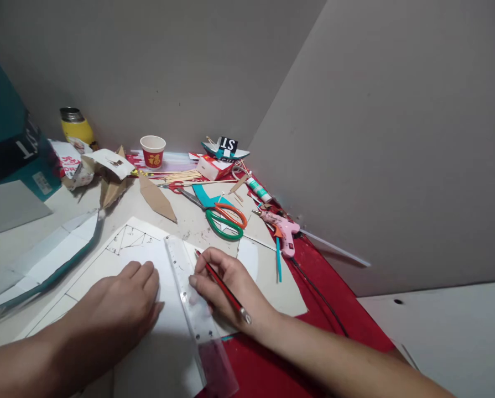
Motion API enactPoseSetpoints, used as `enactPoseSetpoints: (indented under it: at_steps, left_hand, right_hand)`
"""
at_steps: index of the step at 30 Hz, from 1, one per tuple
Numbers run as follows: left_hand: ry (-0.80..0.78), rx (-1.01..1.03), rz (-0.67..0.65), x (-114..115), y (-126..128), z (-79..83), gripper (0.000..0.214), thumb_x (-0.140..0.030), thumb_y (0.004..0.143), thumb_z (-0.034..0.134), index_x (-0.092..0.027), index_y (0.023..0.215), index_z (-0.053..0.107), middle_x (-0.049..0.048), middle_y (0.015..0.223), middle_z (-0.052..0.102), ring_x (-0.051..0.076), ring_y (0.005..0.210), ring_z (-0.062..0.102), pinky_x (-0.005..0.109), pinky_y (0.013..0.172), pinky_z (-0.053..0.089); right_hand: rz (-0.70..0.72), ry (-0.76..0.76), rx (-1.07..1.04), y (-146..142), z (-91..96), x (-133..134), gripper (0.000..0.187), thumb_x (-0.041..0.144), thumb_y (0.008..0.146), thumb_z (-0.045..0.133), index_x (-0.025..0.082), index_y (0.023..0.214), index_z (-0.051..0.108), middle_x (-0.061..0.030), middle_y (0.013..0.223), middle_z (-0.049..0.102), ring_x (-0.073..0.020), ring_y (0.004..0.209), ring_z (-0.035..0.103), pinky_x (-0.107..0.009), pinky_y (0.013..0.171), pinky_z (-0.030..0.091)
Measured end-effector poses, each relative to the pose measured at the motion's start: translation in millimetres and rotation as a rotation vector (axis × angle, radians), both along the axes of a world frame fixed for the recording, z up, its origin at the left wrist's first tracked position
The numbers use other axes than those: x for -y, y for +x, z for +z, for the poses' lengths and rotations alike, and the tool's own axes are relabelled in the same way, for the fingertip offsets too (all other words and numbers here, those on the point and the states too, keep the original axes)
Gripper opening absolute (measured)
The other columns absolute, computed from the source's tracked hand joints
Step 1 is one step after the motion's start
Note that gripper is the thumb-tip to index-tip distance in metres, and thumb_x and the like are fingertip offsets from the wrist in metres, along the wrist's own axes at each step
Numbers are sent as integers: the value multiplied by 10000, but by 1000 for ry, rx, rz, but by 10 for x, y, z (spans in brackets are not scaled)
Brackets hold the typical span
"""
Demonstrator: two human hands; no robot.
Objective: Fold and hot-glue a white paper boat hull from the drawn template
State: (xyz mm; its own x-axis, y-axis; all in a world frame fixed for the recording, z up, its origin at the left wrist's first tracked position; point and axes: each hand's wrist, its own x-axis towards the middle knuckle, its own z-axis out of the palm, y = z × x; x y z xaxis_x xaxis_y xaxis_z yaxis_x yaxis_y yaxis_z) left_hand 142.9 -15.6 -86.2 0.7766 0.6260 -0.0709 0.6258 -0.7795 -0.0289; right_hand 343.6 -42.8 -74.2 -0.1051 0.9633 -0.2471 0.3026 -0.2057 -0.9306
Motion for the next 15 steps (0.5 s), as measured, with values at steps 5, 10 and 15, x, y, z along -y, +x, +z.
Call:
enactPoseSetpoints:
  at_steps: [5,10,15]
  left_hand:
    - [-49,-45,-69,-60,-36,99,257,23,755,447,-135,847,628,114,823,634,288,743,619,386,568,533]
    - [25,-96,-67,85,-31,-11,473,20,713,452,-9,1151,630,270,1156,654,374,1020,656,395,655,593]
    - [145,-46,-108,173,-36,-138,462,-4,746,470,30,1174,643,310,1203,628,409,1060,647,383,645,613]
  right_hand:
    - [-59,198,150,86,-50,22,163,353,884,566,221,882,471,8,741,561,-136,594,536,-255,530,457]
    - [103,538,431,305,9,-154,96,184,920,476,229,983,534,-39,942,604,-178,863,581,-314,777,466]
    - [407,490,556,270,-28,-307,182,110,899,402,188,980,546,-72,918,628,-194,850,587,-329,760,478]
